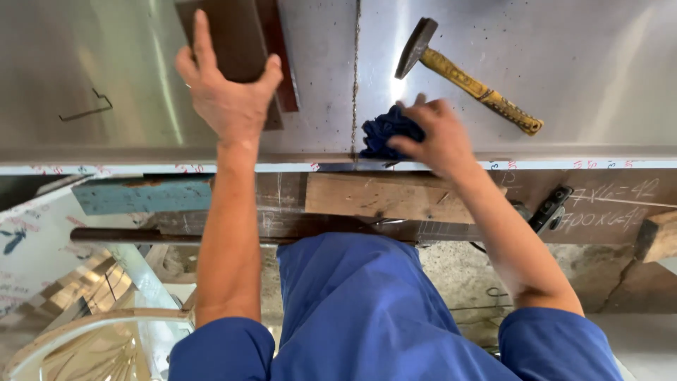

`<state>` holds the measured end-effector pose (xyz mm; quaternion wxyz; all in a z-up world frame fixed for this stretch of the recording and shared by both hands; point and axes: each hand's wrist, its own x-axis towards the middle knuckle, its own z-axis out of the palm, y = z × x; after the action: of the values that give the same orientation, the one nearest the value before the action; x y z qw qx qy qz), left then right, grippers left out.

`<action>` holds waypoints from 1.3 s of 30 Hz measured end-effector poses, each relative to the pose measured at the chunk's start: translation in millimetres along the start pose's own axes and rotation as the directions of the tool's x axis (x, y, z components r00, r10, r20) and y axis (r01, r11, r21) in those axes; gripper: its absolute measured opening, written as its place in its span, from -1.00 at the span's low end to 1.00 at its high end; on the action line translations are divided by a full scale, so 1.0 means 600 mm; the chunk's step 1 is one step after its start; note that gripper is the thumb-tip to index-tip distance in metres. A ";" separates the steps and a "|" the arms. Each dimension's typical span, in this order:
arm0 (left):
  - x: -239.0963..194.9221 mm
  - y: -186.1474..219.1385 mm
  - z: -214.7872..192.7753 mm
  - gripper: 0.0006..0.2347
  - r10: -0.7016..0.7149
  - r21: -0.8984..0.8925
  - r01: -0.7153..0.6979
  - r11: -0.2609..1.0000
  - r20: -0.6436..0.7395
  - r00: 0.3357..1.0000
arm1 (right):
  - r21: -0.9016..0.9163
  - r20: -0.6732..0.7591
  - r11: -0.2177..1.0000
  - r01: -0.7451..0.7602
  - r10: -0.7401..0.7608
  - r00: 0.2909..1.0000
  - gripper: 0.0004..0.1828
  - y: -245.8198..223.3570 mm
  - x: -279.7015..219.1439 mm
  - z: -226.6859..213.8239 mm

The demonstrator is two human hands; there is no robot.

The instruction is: The recorder is seen fabricating a metal piece using various tools such as a welder, a hammer, a screwdriver, and a cloth.

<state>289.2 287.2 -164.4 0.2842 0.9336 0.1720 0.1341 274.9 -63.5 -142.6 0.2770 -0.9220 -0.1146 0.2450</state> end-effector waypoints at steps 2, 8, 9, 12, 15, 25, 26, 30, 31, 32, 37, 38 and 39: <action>0.006 -0.029 -0.020 -0.13 0.007 0.045 -0.007 0.999 -0.018 1.000 | -0.004 -0.015 0.998 0.070 -0.070 0.997 -0.37 0.013 -0.003 0.054; 0.038 -0.118 -0.073 -0.12 -0.055 0.159 0.061 0.985 -0.039 0.998 | 0.043 -0.290 0.985 0.169 -0.149 0.945 -0.57 -0.060 0.085 0.066; 0.042 -0.130 -0.080 -0.12 -0.075 0.172 0.079 0.982 -0.025 0.997 | 0.013 -0.448 0.964 0.266 -0.233 0.863 -0.56 -0.089 0.109 0.055; 0.053 -0.143 -0.083 -0.12 -0.084 0.165 0.086 0.983 -0.019 0.996 | -0.148 -0.508 0.986 0.083 -0.148 0.849 -0.47 -0.120 0.236 0.096; 0.052 -0.148 -0.081 -0.11 -0.081 0.190 0.082 0.978 -0.013 0.997 | -0.170 -0.645 0.984 -0.055 -0.069 0.761 -0.46 -0.100 0.356 0.194; 0.040 -0.149 -0.081 -0.09 -0.074 0.229 0.070 0.971 0.007 0.997 | -0.014 0.368 0.733 0.680 -0.629 0.685 -0.62 -0.093 0.130 0.164; 0.040 -0.150 -0.082 -0.09 -0.070 0.244 0.067 0.967 0.004 0.998 | -0.155 0.502 0.761 0.630 -0.489 0.714 -0.68 -0.050 0.118 0.137; 0.043 -0.164 -0.071 -0.11 -0.055 0.277 0.055 0.959 -0.008 0.998 | -0.462 0.614 0.769 0.442 -0.083 0.785 -0.85 -0.023 0.131 -0.003; 0.038 -0.161 -0.072 -0.11 -0.055 0.276 0.054 0.960 -0.005 0.998 | -0.462 0.614 0.770 0.440 -0.080 0.785 -0.85 -0.038 0.144 -0.002; 0.043 -0.158 -0.072 -0.12 -0.061 0.277 0.060 0.959 -0.006 0.998 | -0.343 0.340 0.853 0.393 -0.277 0.899 -0.78 -0.055 0.167 -0.002; 0.035 -0.164 -0.075 -0.11 -0.072 0.292 0.071 0.954 -0.007 0.997 | -0.015 -0.377 0.919 0.394 -0.370 0.849 -0.49 -0.138 0.300 0.190; 0.037 -0.165 -0.076 -0.11 -0.040 0.294 0.044 0.955 -0.020 0.999 | -0.101 -0.255 0.851 0.515 -0.522 0.814 -0.52 -0.167 0.302 0.217; 0.041 -0.166 -0.077 -0.10 -0.008 0.296 0.018 0.955 -0.034 0.999 | -0.170 -0.119 0.757 0.631 -0.652 0.749 -0.54 -0.196 0.305 0.244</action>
<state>270.8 396.6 -181.0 0.1392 0.9622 0.2008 0.1202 346.8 162.8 -253.4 0.2979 -0.8585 -0.4146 0.0477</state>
